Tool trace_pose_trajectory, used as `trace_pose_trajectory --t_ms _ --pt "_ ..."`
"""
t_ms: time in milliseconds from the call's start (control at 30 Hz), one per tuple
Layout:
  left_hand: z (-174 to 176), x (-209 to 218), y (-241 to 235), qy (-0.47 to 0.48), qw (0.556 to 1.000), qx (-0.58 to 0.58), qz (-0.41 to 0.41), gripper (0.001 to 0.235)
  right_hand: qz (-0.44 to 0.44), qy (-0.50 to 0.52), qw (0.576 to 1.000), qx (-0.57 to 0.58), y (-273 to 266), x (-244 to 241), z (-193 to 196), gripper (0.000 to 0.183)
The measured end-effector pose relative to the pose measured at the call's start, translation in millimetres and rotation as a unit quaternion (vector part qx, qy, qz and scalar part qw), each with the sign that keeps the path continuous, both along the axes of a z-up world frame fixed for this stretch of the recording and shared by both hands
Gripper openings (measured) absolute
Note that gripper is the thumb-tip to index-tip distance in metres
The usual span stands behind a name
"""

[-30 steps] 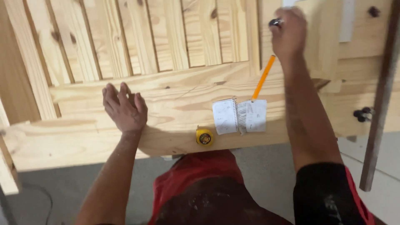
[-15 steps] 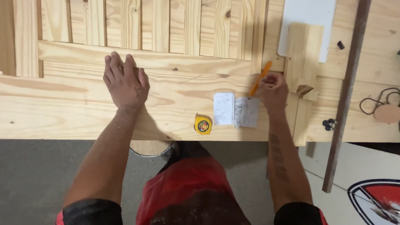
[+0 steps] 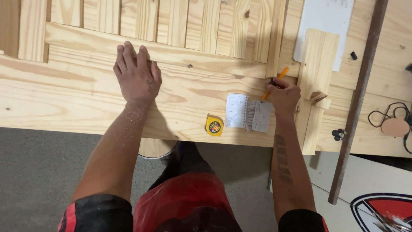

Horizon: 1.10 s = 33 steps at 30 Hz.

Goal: Cutting wood with a miter saw and arranging wooden slats on a workbench to measure and mark them for assembly.

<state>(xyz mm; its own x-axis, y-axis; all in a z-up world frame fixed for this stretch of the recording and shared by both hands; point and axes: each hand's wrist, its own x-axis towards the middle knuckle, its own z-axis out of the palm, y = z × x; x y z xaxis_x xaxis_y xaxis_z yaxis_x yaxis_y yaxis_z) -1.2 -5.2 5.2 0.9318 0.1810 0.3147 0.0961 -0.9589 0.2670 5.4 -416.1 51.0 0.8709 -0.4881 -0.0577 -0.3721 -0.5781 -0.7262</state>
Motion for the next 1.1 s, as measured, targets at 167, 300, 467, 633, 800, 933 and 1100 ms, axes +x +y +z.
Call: trace_pose_trajectory --t_ms 167,300,467,633,800,933,1100 --pt "3 -2 -1 -0.018 1.0 0.012 -0.003 0.046 0.046 0.017 0.987 -0.15 -14 5 -33 0.034" --pt "3 -2 -1 -0.028 0.999 0.024 0.002 0.046 0.061 -0.012 0.982 -0.178 -11 3 -38 0.037" --pt "-5 -1 0 -0.047 0.999 0.02 -0.008 0.046 0.04 -0.05 0.981 -0.185 -4 -8 -22 0.038" --pt "1 -4 -1 -0.03 0.999 0.022 -0.011 0.044 0.1 -0.097 0.96 -0.243 -31 -1 -54 0.059" --pt "-1 -3 -1 -0.014 1.0 0.019 -0.007 0.045 0.131 -0.213 0.928 -0.277 -45 -3 -77 0.056" --pt "-2 7 -1 -0.069 0.996 0.02 -0.043 0.044 0.117 -0.323 0.898 -0.275 -28 -51 -77 0.032" --pt "29 -5 -10 -0.014 0.999 -0.003 -0.03 0.024 0.266 -0.245 0.916 -0.173 22 -178 -35 0.019"
